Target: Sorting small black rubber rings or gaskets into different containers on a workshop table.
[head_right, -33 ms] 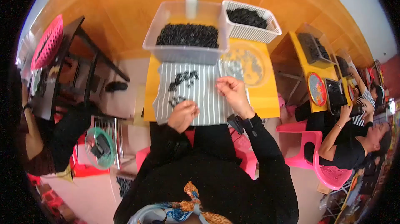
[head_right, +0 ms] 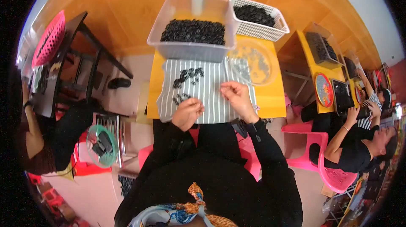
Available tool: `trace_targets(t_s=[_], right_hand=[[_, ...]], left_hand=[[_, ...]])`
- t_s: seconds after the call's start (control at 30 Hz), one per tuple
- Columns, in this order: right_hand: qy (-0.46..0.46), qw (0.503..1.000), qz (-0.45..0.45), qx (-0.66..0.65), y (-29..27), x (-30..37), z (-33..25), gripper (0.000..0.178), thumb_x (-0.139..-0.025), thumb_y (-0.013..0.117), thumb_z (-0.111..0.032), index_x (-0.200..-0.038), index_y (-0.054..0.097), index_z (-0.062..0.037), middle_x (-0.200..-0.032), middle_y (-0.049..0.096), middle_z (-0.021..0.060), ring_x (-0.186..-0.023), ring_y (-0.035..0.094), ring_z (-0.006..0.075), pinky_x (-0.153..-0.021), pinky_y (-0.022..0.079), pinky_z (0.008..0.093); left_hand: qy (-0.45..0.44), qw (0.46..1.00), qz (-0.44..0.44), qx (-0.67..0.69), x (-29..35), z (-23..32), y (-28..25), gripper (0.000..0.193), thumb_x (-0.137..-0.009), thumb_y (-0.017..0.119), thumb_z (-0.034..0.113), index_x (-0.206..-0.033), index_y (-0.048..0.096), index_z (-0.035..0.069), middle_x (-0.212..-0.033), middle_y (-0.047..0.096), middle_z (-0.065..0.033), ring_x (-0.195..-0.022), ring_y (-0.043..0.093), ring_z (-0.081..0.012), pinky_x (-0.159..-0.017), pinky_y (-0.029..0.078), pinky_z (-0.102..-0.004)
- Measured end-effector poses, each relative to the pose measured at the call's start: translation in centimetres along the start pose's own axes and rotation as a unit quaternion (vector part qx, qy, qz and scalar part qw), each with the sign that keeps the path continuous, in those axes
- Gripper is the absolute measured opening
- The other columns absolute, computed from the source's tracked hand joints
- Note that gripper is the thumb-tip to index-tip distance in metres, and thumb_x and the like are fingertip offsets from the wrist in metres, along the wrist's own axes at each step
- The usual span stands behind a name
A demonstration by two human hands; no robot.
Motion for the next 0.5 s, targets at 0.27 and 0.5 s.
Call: trace_targets(t_s=[0.27, 0.5], right_hand=[[-0.084, 0.933, -0.119, 0.328, 3.6, 0.3, 2.2, 0.011, -0.074, 0.061, -0.007, -0.083, 0.060, -0.0009, -0.069, 0.058, 0.0145, -0.061, 0.057, 0.0261, -0.056, 0.043, 0.0335], [-0.214, 0.852, -0.108, 0.465, 9.7, -5.4, 1.1, 0.014, -0.070, 0.058, -0.007, -0.082, 0.063, -0.0048, -0.077, 0.058, 0.0171, -0.075, 0.058, 0.0349, -0.064, 0.045, 0.0430]], left_hand=[[-0.034, 0.999, -0.006, -0.041, 2.5, 0.2, 1.2, 0.009, -0.087, 0.055, 0.012, -0.089, 0.058, 0.004, -0.083, 0.059, -0.0034, -0.074, 0.054, -0.0113, -0.068, 0.039, -0.0244], [-0.004, 0.998, -0.011, -0.067, 4.8, 1.2, 0.9, 0.009, -0.086, 0.057, 0.012, -0.090, 0.059, 0.003, -0.083, 0.061, -0.0038, -0.071, 0.056, -0.0104, -0.063, 0.041, -0.0216]])
Point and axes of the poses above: each hand's wrist, its own x-axis away from the middle knuckle, its own y-axis out of the palm, z = x × y, the point moved 5 cm from there along -x, towards the middle knuckle
